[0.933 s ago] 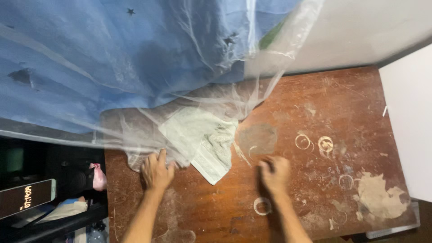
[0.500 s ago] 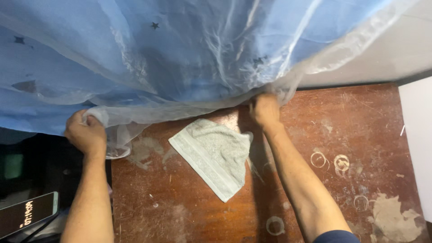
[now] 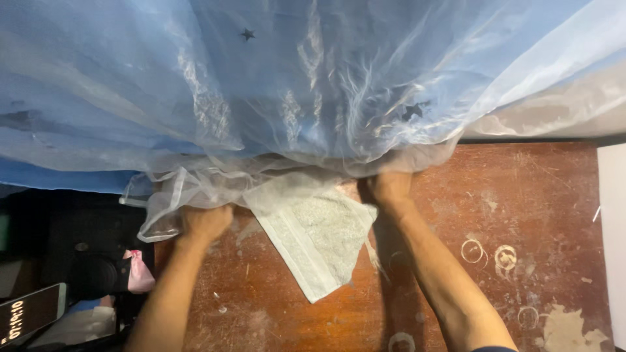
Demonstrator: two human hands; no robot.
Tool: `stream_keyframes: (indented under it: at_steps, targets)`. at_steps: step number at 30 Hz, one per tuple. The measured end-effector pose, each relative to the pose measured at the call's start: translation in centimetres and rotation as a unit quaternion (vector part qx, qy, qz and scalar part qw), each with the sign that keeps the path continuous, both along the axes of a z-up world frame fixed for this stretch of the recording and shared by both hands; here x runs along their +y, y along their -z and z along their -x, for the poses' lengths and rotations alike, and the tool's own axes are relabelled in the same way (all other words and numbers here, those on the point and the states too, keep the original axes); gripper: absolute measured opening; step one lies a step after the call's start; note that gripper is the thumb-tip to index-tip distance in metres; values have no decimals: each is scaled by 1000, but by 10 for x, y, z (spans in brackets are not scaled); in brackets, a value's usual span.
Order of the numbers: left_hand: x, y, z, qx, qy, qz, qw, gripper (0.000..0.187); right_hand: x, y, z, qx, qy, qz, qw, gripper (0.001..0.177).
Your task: The person lifts a mosquito net, wipes a wooden table with a cloth, retrieves a pack of wet wipes, and uses a wipe to clean the table surface. The person then switches back to the cloth to continue wiping the table.
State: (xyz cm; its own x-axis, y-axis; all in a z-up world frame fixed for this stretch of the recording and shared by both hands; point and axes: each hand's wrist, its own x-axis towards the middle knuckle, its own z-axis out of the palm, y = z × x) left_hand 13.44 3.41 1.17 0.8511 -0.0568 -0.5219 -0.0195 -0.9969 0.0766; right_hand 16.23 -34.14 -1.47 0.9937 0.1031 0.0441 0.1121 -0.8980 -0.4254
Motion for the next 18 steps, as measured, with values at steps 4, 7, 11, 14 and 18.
stream_keyframes:
  at_steps: [4,7,11,14,18]
  targets:
    - [29,12,-21,-7,-35,25,999,40,13,5,3,18,-99,29,994,36]
    - [48,16,-20,0,-42,33,999,46,4,15,-17,52,-65,9,997,37]
    - [47,5,-3,7,-23,49,999,55,-30,19,-45,35,-47,-7,998,40]
    - [47,-6,10,26,21,54,998,62,-42,34,-65,5,-45,-35,998,41]
    - [40,0,30,-227,260,89,934,67,-45,43,-78,-20,-66,-147,987,44]
